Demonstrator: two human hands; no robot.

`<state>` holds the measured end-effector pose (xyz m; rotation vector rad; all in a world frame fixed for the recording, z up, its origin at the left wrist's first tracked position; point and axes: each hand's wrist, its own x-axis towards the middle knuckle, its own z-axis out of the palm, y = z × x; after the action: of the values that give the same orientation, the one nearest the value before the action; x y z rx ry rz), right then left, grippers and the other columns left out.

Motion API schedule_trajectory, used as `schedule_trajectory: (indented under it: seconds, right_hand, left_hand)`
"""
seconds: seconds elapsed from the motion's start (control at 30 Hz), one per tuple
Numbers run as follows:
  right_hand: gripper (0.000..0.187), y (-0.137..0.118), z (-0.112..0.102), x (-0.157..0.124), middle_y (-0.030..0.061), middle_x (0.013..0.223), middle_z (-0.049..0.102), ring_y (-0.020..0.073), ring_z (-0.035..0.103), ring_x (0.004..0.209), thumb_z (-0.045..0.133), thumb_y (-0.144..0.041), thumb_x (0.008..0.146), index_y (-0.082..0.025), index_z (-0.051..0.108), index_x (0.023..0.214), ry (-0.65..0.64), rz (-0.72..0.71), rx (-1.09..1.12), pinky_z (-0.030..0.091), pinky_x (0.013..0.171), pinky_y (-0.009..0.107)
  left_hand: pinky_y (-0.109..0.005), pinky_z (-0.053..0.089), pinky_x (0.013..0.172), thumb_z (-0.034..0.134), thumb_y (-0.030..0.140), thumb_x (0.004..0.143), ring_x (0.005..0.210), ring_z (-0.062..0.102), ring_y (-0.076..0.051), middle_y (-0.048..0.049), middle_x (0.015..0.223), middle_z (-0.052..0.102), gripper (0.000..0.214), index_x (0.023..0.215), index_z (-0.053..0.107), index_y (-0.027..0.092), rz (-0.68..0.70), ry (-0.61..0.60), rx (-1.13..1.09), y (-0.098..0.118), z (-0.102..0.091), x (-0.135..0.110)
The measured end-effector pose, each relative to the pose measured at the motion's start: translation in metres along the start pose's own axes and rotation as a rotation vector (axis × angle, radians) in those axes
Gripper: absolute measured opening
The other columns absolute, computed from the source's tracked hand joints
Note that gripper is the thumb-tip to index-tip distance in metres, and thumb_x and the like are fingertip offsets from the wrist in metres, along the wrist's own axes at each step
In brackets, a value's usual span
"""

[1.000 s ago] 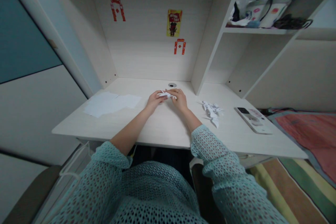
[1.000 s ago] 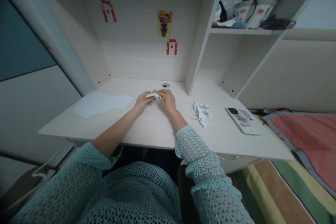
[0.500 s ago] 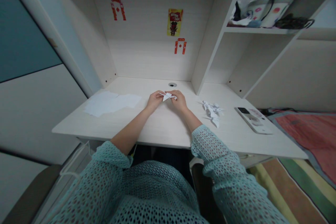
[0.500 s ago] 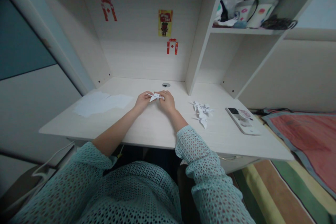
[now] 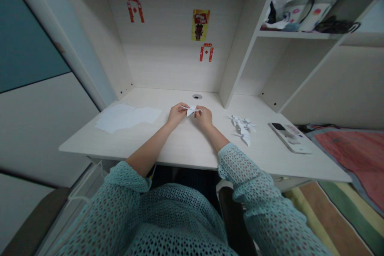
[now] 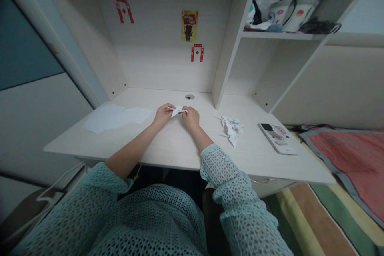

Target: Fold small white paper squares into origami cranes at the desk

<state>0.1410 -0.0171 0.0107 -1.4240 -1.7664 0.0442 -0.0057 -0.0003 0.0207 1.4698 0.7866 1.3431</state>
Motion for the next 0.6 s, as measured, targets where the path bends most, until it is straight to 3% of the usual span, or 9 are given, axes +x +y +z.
schedule_trajectory:
  seconds: [0.37,0.5,0.6]
  right_hand:
    - [0.028,-0.0028,0.0025,-0.0002,-0.001,0.054,0.06,0.0136,0.055,0.056,0.042,-0.025,0.079,-0.021,0.066,0.065,-0.024,0.087,0.212,0.036,0.057,0.022]
    - [0.034,0.0,0.0032,0.0016,0.0007,0.05,0.059,0.0129,0.053,0.052,0.04,-0.025,0.078,-0.019,0.062,0.053,-0.121,0.153,0.222,0.035,0.055,0.022]
    - [0.037,0.0012,0.0045,0.0031,0.0012,0.051,0.061,0.0127,0.054,0.054,0.039,-0.027,0.08,-0.019,0.065,0.055,-0.226,0.169,0.275,0.036,0.057,0.022]
  left_hand:
    - [-0.027,0.047,0.07,0.07,0.024,0.058,0.069,0.062,-0.014,0.0001,0.069,0.064,0.022,0.073,0.056,0.016,-0.006,0.037,-0.006,0.0007,-0.0005,0.0007]
    - [-0.026,0.046,0.071,0.068,0.022,0.059,0.073,0.062,-0.014,-0.0017,0.075,0.065,0.02,0.075,0.057,0.016,0.017,0.037,0.031,0.0039,-0.0005,-0.0013]
    - [-0.024,0.046,0.068,0.065,0.018,0.062,0.07,0.062,-0.013,-0.001,0.074,0.065,0.023,0.084,0.058,0.017,0.031,0.048,0.062,0.0069,-0.0015,-0.0032]
